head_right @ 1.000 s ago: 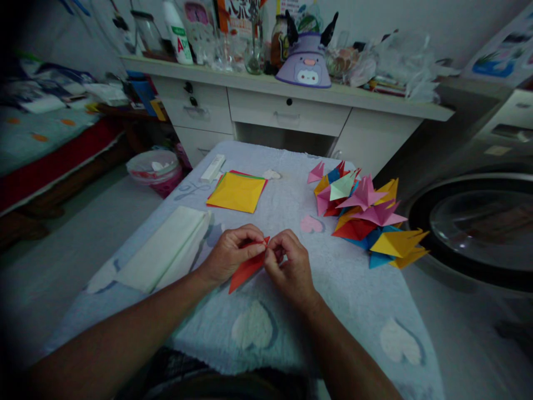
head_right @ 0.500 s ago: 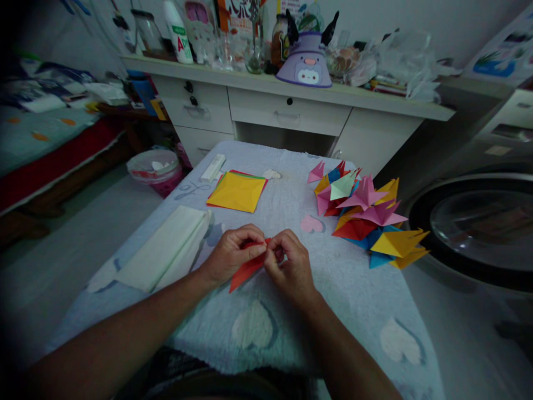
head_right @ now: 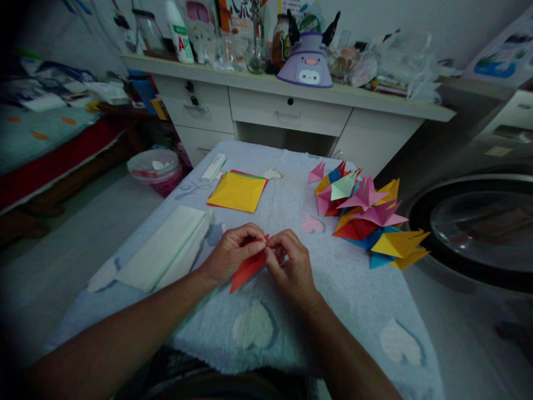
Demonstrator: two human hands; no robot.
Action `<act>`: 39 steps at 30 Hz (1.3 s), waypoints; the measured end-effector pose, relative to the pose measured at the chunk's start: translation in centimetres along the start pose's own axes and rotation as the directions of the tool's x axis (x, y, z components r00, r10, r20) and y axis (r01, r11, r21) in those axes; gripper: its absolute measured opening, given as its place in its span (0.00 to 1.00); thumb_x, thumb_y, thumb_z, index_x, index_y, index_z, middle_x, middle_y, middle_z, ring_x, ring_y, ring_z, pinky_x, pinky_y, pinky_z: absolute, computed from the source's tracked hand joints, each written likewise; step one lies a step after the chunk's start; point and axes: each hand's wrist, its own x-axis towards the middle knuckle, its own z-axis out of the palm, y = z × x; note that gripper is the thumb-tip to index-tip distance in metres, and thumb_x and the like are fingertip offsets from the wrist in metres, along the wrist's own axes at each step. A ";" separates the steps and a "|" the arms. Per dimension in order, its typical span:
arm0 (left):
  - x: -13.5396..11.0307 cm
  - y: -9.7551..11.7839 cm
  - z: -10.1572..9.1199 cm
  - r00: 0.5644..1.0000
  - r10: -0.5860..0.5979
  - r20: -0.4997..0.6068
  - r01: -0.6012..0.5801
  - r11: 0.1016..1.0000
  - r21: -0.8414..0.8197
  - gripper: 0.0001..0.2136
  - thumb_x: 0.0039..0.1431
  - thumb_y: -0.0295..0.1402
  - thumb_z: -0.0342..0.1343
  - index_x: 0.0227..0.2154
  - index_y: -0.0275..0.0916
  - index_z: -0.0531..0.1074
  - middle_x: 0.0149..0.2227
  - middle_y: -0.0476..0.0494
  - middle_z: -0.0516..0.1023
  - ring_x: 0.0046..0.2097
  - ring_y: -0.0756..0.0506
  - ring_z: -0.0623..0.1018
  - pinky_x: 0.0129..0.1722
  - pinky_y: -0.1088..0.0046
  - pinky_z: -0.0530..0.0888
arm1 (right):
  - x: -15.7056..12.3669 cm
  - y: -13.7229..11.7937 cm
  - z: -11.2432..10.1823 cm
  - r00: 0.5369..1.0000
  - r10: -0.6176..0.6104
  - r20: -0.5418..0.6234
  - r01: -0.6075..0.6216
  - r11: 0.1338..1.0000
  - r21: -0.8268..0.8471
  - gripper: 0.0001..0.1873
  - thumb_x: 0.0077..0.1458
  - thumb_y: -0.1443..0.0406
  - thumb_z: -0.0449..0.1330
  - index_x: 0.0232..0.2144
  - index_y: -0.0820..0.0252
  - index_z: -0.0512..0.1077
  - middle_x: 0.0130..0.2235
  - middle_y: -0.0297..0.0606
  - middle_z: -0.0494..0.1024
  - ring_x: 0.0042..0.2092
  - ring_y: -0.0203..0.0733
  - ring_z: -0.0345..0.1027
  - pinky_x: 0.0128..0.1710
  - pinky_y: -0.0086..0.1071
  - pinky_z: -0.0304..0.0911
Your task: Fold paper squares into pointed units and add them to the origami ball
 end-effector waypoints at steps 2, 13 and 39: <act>0.0 0.0 0.0 1.000 -0.014 -0.003 0.014 1.000 0.005 0.05 0.53 0.33 0.62 0.28 0.37 0.75 0.32 0.48 0.73 0.35 0.49 0.73 0.39 0.73 0.69 | 0.0 -0.1 0.0 1.000 -0.002 -0.006 0.002 1.000 -0.001 0.05 0.56 0.69 0.57 0.28 0.57 0.68 0.28 0.31 0.68 0.28 0.34 0.62 0.28 0.30 0.59; -0.1 0.1 0.1 0.999 -0.051 0.009 0.051 0.998 0.024 0.06 0.53 0.33 0.62 0.30 0.36 0.75 0.32 0.48 0.74 0.35 0.50 0.73 0.38 0.73 0.69 | 0.0 0.1 -0.1 0.998 0.054 0.031 -0.057 0.994 0.098 0.04 0.56 0.68 0.56 0.28 0.56 0.67 0.30 0.32 0.67 0.31 0.36 0.62 0.30 0.30 0.60; 0.0 0.5 0.4 0.994 -0.106 0.021 0.104 0.991 0.079 0.09 0.50 0.30 0.60 0.35 0.37 0.69 0.30 0.51 0.71 0.32 0.51 0.72 0.35 0.75 0.68 | 0.0 1.0 -0.2 0.941 0.329 0.084 -0.337 0.876 0.345 0.09 0.56 0.60 0.61 0.30 0.59 0.70 0.26 0.30 0.68 0.26 0.32 0.58 0.25 0.27 0.55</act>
